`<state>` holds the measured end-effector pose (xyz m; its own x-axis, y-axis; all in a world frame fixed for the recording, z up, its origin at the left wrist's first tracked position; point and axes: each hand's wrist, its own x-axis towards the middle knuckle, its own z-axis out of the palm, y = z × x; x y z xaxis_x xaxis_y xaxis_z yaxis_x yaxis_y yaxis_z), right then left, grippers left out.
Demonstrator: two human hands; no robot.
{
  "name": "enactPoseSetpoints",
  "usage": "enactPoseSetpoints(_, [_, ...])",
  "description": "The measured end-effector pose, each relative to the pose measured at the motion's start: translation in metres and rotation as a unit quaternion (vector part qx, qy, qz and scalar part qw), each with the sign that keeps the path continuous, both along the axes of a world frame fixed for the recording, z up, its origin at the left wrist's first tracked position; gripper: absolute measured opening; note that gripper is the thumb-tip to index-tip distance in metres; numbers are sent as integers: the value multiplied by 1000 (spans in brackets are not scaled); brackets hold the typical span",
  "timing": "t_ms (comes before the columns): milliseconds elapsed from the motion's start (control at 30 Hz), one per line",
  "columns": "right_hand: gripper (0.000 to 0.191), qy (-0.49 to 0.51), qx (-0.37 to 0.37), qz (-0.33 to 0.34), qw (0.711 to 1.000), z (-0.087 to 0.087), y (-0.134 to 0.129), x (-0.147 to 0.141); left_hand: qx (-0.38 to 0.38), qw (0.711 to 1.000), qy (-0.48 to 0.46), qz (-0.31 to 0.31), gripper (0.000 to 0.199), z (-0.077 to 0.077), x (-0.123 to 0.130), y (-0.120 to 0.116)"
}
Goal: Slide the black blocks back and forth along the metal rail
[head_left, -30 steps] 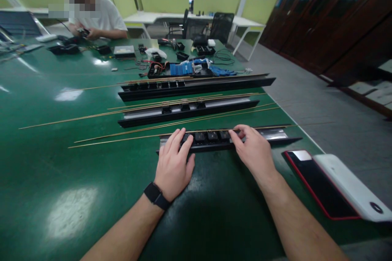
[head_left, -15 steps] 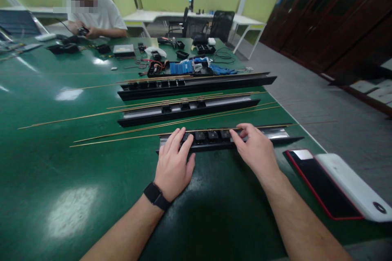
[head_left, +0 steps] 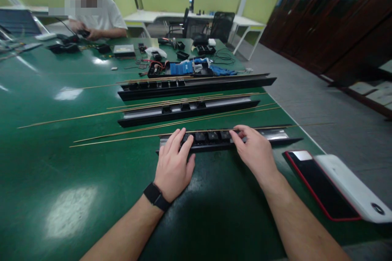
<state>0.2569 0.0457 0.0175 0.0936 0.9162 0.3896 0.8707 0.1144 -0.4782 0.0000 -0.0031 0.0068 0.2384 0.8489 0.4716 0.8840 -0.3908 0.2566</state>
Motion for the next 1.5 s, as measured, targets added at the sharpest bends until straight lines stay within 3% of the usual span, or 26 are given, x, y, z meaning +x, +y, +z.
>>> enactPoseSetpoints(800, [34,-26,-27,-41,998,4,-1,0,6,1000,5,0,48,-1,0,1])
enactPoseSetpoints(1067, [38,-14,1,-16,1000,2,0,0,8,1000,5,-1,48,-1,0,0])
enactPoseSetpoints(1500, [30,12,8,7,1000,0,-1,1,2,1000,11,1,48,0,0,0])
